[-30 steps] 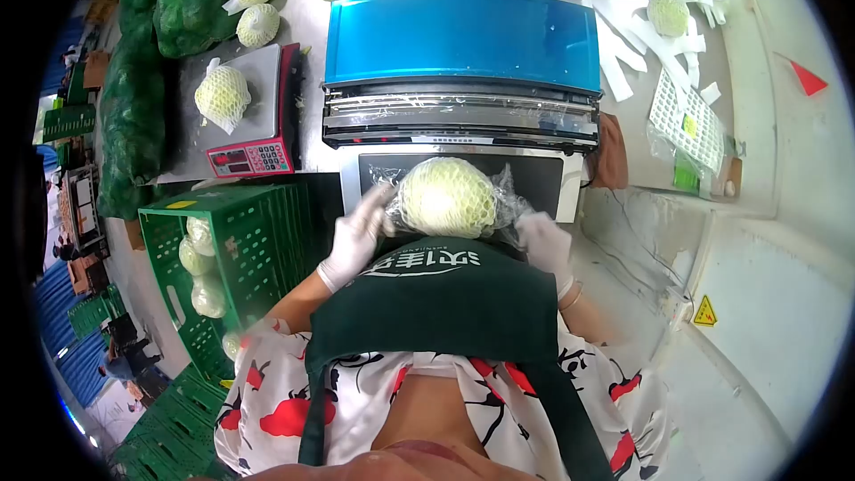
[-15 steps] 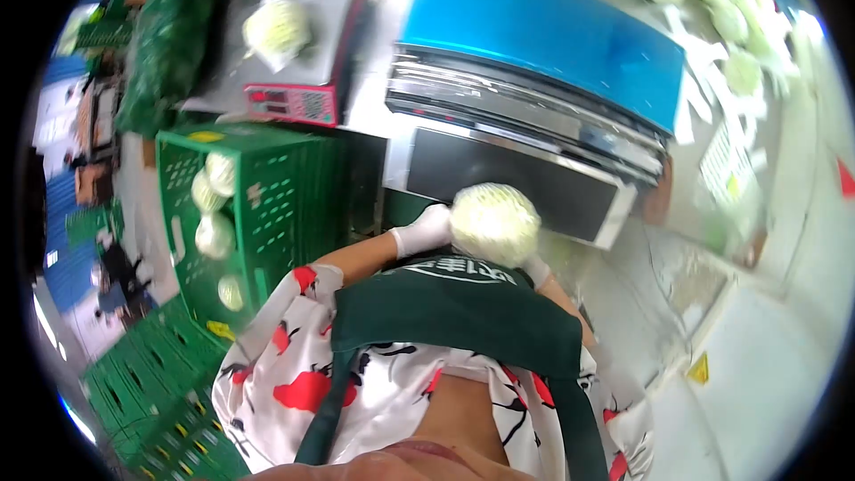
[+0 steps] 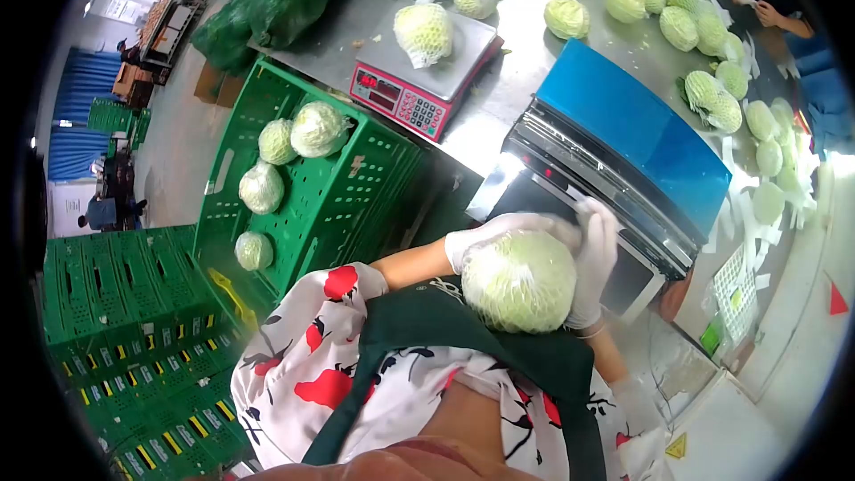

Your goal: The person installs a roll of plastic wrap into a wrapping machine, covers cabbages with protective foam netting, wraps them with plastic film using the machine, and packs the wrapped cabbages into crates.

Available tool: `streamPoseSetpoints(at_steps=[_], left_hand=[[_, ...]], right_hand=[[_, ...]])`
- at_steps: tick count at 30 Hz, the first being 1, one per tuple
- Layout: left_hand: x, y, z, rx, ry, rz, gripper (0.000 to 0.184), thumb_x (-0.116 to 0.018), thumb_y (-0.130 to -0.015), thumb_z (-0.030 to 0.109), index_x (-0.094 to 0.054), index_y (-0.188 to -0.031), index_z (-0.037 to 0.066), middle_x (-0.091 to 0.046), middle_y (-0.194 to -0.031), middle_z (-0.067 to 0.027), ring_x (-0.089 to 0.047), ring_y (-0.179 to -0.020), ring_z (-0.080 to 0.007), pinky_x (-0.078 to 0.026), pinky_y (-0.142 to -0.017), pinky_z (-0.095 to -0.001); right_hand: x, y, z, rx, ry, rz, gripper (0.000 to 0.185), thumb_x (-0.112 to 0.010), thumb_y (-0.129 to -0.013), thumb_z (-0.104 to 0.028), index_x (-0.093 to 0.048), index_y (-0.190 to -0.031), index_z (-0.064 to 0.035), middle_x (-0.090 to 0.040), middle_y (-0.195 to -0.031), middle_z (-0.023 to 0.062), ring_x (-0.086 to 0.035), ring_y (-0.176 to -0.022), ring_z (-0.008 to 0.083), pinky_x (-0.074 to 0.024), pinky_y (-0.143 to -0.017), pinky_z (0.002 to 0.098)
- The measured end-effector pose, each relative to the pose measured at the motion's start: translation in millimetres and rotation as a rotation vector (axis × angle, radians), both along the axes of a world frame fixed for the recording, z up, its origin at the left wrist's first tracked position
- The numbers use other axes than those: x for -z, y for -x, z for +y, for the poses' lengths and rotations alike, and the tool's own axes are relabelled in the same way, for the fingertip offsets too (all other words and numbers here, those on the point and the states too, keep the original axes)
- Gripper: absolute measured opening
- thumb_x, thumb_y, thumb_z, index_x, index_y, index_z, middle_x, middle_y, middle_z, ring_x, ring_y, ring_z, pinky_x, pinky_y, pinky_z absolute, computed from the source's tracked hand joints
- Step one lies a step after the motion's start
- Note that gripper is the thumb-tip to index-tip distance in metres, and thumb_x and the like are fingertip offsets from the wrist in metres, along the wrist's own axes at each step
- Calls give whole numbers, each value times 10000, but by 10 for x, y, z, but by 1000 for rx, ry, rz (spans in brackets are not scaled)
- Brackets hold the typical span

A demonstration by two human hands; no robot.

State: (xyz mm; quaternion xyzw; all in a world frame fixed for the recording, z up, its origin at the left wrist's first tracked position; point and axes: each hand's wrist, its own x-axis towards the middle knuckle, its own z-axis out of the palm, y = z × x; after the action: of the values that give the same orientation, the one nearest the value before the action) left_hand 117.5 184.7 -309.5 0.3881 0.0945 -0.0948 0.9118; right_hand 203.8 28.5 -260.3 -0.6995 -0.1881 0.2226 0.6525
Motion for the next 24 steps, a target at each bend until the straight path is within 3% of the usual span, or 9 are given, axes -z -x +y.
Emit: streamPoseSetpoints(at_steps=[5, 10, 13, 15, 16, 18, 20, 22, 24], left_hand=[[685, 394, 85, -10, 494, -49, 328, -573, -1012, 173, -592, -1329, 91, -649, -1252, -35, -638, -1110, -129, -550, -893, -281], [1034, 882, 236, -559, -774, 144, 395, -592, -997, 198, -550, -1359, 44, -656, -1225, -69, -638, -1041, -127, -530, -840, -284], [-114, 1027, 332, -530, 448, 190, 480, -550, -1042, 354, -507, -1396, 33, -647, -1250, -123, -602, -1187, -206, -498, -1007, -342], [-392, 1130, 276, -639, 374, 13, 588, -476, -1049, 487, -471, -1415, 26, -611, -1316, -136, -567, -1256, -228, -456, -1083, -384], [-288, 1292, 389, -628, -391, 5, 560, -425, -1073, 452, -446, -1436, 26, -558, -1393, -133, -556, -1268, -239, -448, -1092, -408], [137, 1725, 657, -722, 13, -193, 462, -449, -1079, 261, -390, -1487, 54, -491, -1464, -150, -486, -1337, -257, -427, -1115, -414], [580, 2334, 1205, -829, -533, -53, 703, -533, -992, 458, -281, -1561, 133, -345, -1588, -125, -380, -1431, -266, -318, -1197, -444], [-144, 2369, 1441, -925, -941, 217, 798, -627, -928, 449, -267, -1563, 127, -342, -1588, -123, -372, -1429, -271, -314, -1192, -455], [-507, 2520, 1642, -1141, -1031, 310, 784, -659, -916, 393, -298, -1546, 97, -385, -1554, -143, -416, -1387, -281, -361, -1154, -469]], right_hand=[[-33, 143, 77, -570, -141, 167, 523, -500, -1039, -360, -494, -1401, 16, -561, -1394, 144, -544, -1274, 213, -392, -1107, 339], [522, 204, 208, -431, -252, 1131, 515, -412, -1056, -382, -511, -1395, -7, -584, -1365, 108, -570, -1233, 182, -419, -1097, 335], [314, 191, 514, -427, -332, 1155, 466, -378, -1074, -335, -522, -1372, -7, -587, -1358, 117, -580, -1229, 192, -446, -1083, 344], [75, 238, 806, -574, -343, 758, 420, -374, -1088, -273, -522, -1371, 0, -610, -1320, 145, -588, -1225, 200, -464, -1064, 340], [-199, 319, 975, -616, -364, 763, 423, -421, -1074, -276, -513, -1384, -4, -607, -1319, 148, -587, -1220, 201, -455, -1069, 340], [-369, 475, 1282, -734, -312, 213, 489, -510, -1040, -311, -477, -1419, -4, -550, -1388, 178, -541, -1278, 256, -432, -1082, 370], [-544, 516, 1547, -616, -200, -596, 691, -620, -964, -441, -425, -1428, 33, -468, -1399, 263, -388, -1372, 419, -320, -1148, 476], [-653, 402, 1617, -638, -189, -504, 699, -619, -974, -420, -379, -1465, 15, -386, -1483, 261, -320, -1433, 413, -269, -1193, 484], [-504, 158, 1522, -602, -220, -331, 567, -630, -981, -393, -504, -1365, 6, -535, -1331, 236, -491, -1299, 371, -388, -1108, 439]])
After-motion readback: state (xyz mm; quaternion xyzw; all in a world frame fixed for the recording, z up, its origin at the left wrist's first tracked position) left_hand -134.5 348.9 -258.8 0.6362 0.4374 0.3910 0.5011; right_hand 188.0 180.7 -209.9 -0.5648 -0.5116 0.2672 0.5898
